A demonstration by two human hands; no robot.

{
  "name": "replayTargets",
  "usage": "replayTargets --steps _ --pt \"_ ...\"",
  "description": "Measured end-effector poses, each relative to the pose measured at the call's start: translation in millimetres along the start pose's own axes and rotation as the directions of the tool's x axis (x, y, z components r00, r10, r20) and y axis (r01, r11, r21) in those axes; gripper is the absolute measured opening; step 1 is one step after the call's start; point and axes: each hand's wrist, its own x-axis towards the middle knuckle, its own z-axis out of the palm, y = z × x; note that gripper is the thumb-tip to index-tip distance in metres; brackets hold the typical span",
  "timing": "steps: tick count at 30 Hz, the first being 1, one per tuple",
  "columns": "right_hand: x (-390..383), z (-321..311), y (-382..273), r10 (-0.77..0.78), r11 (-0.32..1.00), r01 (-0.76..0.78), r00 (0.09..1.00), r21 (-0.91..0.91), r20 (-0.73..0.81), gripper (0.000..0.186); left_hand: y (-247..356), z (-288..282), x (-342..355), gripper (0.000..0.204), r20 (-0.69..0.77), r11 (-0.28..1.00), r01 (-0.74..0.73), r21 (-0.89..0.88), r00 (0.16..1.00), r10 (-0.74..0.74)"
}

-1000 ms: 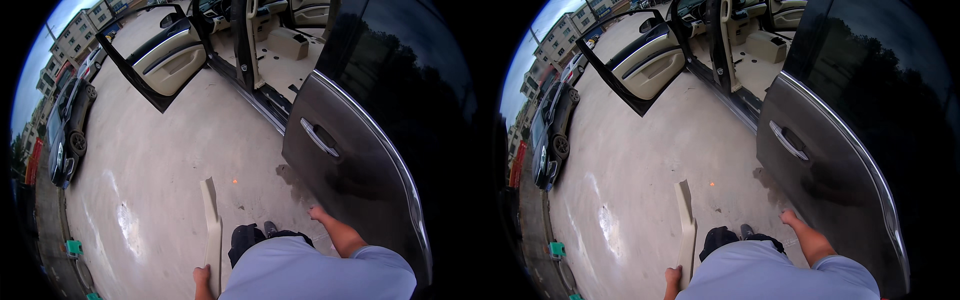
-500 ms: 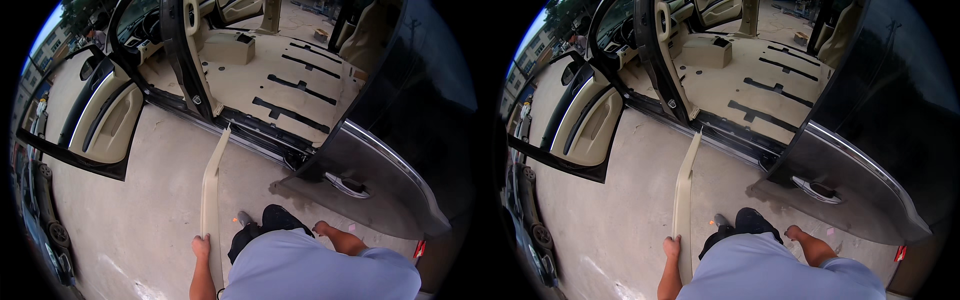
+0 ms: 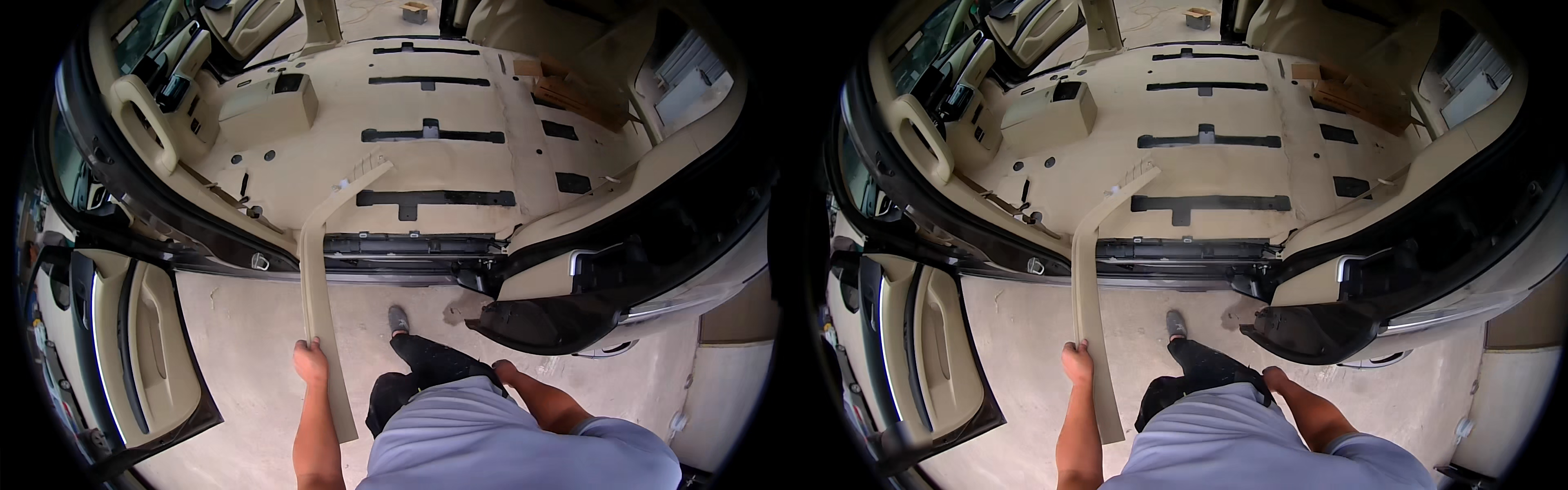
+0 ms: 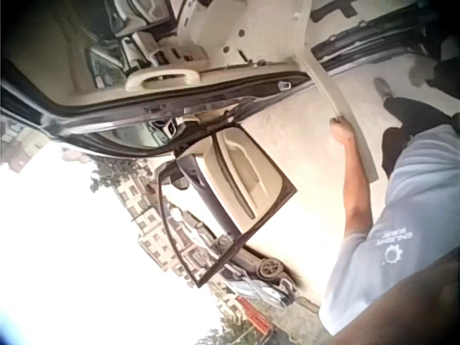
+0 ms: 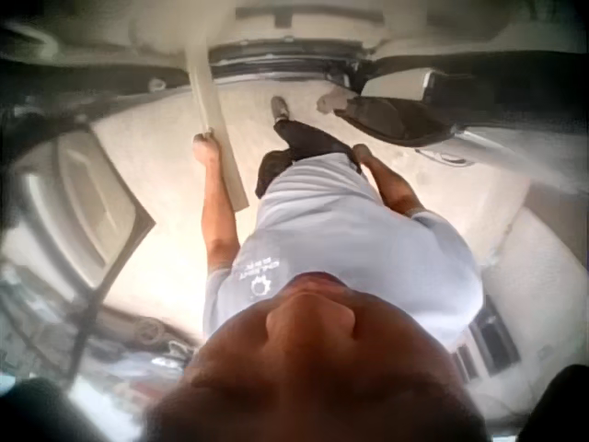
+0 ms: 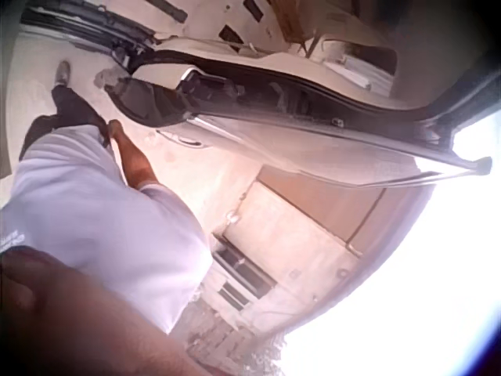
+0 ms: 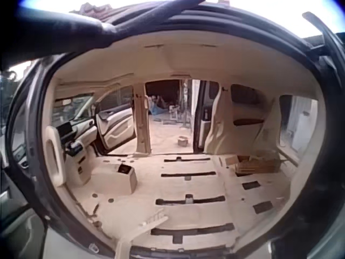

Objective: The person installs a long black rubber seal along the edge of a car's trunk lid, pressing it into place by hand. They then retrieve a beige plastic trim piece from a pile of parts and place it inside the trunk. Finally, they use a metal pry tool to remove a small blue plastic fastener from the trunk's interior lining.

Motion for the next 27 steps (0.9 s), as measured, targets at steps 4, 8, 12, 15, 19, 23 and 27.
replayTargets --steps 4,8,12,15,19,23,27 --pt "26.0 -68.4 -106.3 0.129 0.914 -0.001 0.948 0.406 -0.289 0.032 51.4 -5.2 106.9 0.032 0.057 0.999 -0.021 -0.023 0.998 0.023" --pt "36.9 -123.1 -153.9 0.215 0.779 -0.096 0.969 0.619 -0.12 0.037 115.4 21.5 195.0 0.034 0.069 0.999 -0.037 0.005 0.997 0.036" --pt "58.7 -145.0 -169.3 0.322 0.783 -0.132 0.922 0.608 -0.215 0.031 147.7 80.1 284.6 0.034 0.034 0.991 -0.122 0.051 0.992 0.12" --pt "89.4 -147.0 -176.4 0.487 0.481 -0.159 0.866 0.862 -0.112 0.026 168.4 134.6 342.1 0.034 0.009 0.985 -0.151 0.078 0.989 0.15" --pt "145.6 -154.6 -176.9 0.448 0.619 -0.272 0.893 0.737 -0.046 0.043 190.6 194.2 382.0 0.039 -0.094 0.99 -0.136 0.045 0.986 0.14" --pt "229.3 -229.9 -172.9 0.354 0.745 -0.186 0.924 0.641 -0.143 0.041 183.6 235.6 425.8 0.038 -0.071 0.984 -0.145 0.102 0.986 0.153" --pt "320.0 -315.0 -121.7 0.386 0.731 -0.108 0.88 0.674 -0.277 0.041 213.8 255.6 439.1 0.037 0.087 0.904 0.028 0.426 0.994 -0.071"
